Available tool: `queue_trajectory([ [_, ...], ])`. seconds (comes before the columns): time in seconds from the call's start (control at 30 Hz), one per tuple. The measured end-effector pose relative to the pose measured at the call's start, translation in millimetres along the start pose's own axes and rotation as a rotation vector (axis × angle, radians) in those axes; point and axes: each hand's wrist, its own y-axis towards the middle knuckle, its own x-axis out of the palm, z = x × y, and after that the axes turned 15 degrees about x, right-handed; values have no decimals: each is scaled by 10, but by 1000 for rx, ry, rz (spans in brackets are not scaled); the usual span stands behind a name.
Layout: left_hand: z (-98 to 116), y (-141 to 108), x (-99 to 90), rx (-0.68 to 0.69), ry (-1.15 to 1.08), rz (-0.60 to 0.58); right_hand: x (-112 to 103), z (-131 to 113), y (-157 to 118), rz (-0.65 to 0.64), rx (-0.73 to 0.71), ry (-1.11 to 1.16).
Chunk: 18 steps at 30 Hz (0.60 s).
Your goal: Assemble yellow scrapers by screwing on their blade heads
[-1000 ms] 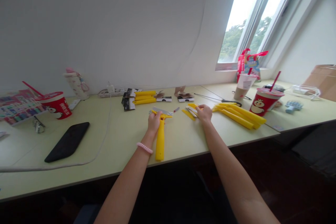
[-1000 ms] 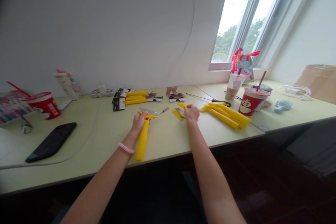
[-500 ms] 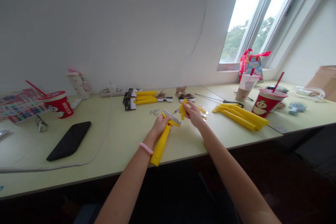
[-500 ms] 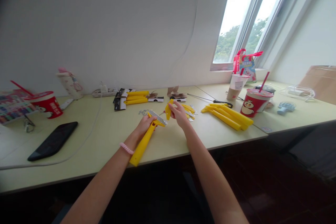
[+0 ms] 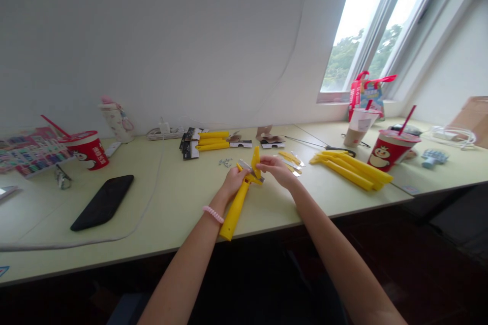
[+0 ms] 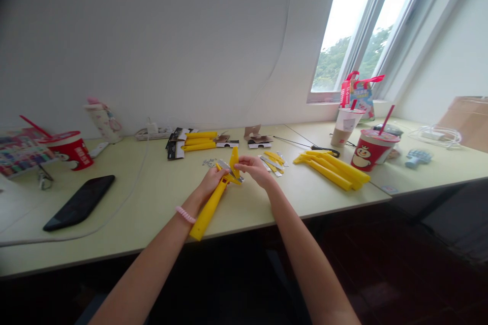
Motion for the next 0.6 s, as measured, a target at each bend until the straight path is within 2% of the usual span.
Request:
queue_trajectory([
  [0.27, 5, 21, -5, 46, 43, -27, 48, -15, -29, -84, -23, -71],
  [0.6, 19, 8, -2, 56, -51, -26, 39, 69, -2, -116, 47, -109],
])
